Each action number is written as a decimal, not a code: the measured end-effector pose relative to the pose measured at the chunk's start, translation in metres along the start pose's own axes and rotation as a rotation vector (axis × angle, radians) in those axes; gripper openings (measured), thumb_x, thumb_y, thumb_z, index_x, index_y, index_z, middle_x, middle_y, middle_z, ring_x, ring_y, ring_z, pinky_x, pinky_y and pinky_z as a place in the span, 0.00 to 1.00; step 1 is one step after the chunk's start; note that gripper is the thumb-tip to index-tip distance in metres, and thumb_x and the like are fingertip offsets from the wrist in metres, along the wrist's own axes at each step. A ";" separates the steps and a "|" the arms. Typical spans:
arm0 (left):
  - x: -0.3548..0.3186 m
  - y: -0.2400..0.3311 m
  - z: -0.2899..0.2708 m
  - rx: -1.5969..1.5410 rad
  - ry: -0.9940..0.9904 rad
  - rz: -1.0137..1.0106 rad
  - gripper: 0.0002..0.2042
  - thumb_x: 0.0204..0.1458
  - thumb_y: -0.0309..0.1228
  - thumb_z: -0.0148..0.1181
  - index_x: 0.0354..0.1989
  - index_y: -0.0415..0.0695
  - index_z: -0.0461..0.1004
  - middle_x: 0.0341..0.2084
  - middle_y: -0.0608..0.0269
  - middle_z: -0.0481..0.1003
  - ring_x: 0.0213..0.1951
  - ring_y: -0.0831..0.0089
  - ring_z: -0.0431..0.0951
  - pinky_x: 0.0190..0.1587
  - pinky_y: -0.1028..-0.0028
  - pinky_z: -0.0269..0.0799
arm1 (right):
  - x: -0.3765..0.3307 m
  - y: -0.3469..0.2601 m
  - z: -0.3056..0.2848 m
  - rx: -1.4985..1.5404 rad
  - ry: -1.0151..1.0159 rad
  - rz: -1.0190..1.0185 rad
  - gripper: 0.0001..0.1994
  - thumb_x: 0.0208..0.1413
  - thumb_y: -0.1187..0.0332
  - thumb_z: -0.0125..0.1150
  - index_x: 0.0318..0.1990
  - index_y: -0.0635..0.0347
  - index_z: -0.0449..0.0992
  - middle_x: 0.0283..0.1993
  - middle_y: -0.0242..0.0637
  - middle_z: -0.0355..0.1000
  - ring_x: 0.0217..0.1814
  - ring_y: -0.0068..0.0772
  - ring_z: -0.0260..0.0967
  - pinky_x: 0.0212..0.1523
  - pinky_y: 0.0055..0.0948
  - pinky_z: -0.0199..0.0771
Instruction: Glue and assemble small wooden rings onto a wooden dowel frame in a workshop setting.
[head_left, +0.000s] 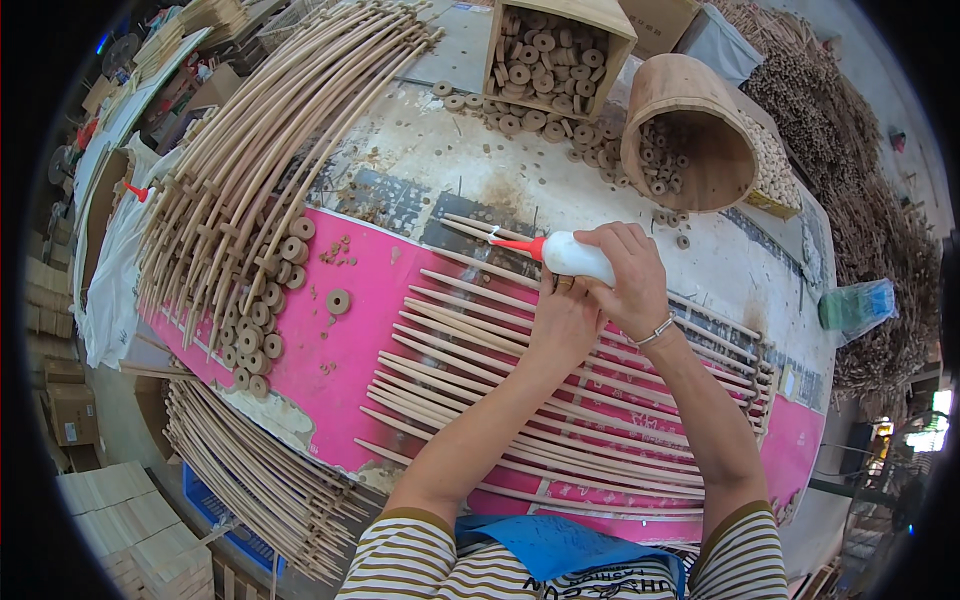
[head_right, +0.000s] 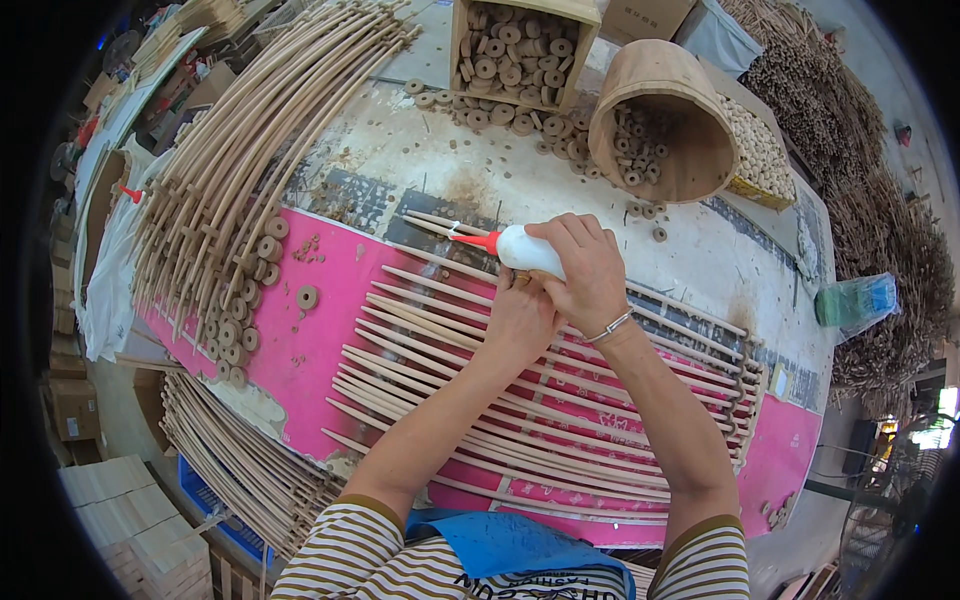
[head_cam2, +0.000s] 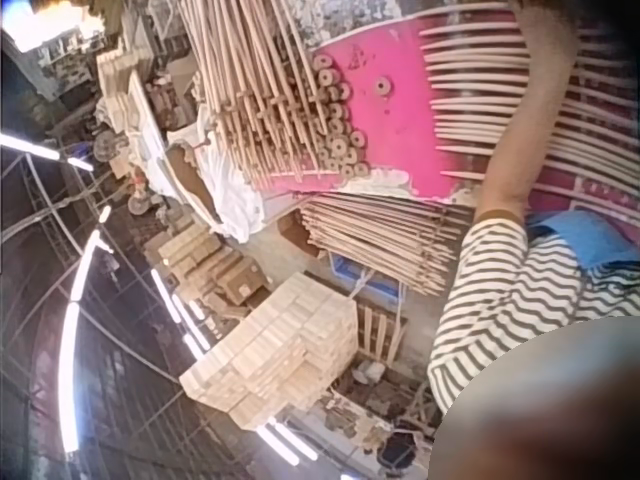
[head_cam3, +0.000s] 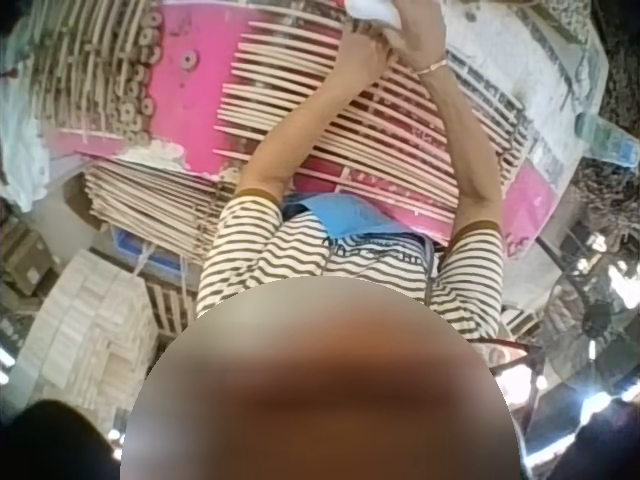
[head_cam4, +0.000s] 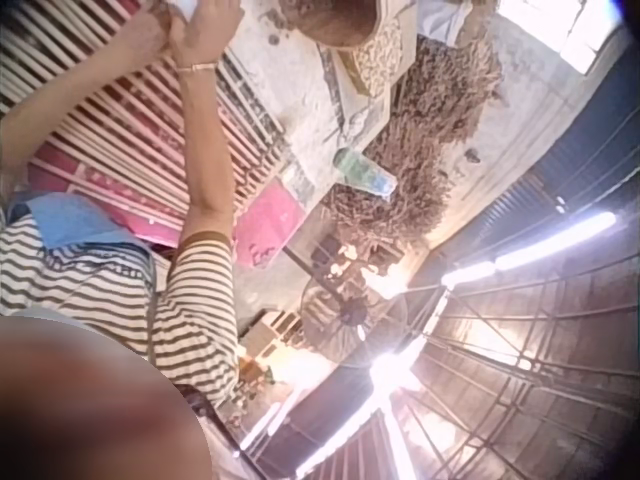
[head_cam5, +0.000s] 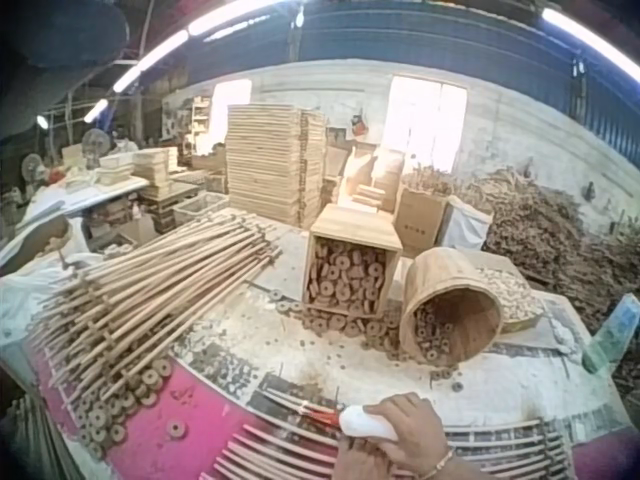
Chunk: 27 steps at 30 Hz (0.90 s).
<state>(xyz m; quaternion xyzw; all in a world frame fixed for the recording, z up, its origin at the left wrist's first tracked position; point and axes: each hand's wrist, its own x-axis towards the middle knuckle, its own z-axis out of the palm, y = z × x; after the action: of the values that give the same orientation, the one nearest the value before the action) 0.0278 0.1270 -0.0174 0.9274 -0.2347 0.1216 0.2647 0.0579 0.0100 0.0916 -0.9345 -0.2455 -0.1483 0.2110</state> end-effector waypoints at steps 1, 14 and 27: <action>0.000 0.000 -0.001 -0.006 -0.031 -0.007 0.27 0.57 0.40 0.65 0.62 0.38 0.74 0.56 0.47 0.78 0.66 0.47 0.72 0.74 0.40 0.52 | -0.002 0.001 0.000 0.000 -0.001 0.000 0.29 0.38 0.71 0.77 0.54 0.50 0.78 0.49 0.32 0.74 0.55 0.42 0.70 0.53 0.39 0.67; -0.003 -0.001 0.010 -0.022 0.157 0.044 0.24 0.55 0.29 0.62 0.62 0.43 0.73 0.55 0.56 0.78 0.60 0.56 0.77 0.63 0.51 0.70 | -0.004 -0.017 -0.006 0.079 -0.046 -0.030 0.29 0.37 0.70 0.78 0.53 0.54 0.79 0.49 0.38 0.77 0.55 0.47 0.71 0.55 0.42 0.69; -0.003 -0.004 0.015 -0.199 -0.024 -0.054 0.31 0.64 0.45 0.55 0.75 0.53 0.61 0.72 0.58 0.64 0.76 0.56 0.58 0.79 0.49 0.46 | -0.011 -0.025 -0.013 0.116 -0.042 -0.064 0.29 0.37 0.70 0.78 0.52 0.54 0.79 0.51 0.38 0.78 0.53 0.48 0.72 0.55 0.43 0.70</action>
<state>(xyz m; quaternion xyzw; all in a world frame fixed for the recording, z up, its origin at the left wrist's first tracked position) 0.0286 0.1227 -0.0327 0.9039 -0.2237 0.0795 0.3558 0.0336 0.0190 0.1067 -0.9153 -0.2876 -0.1210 0.2548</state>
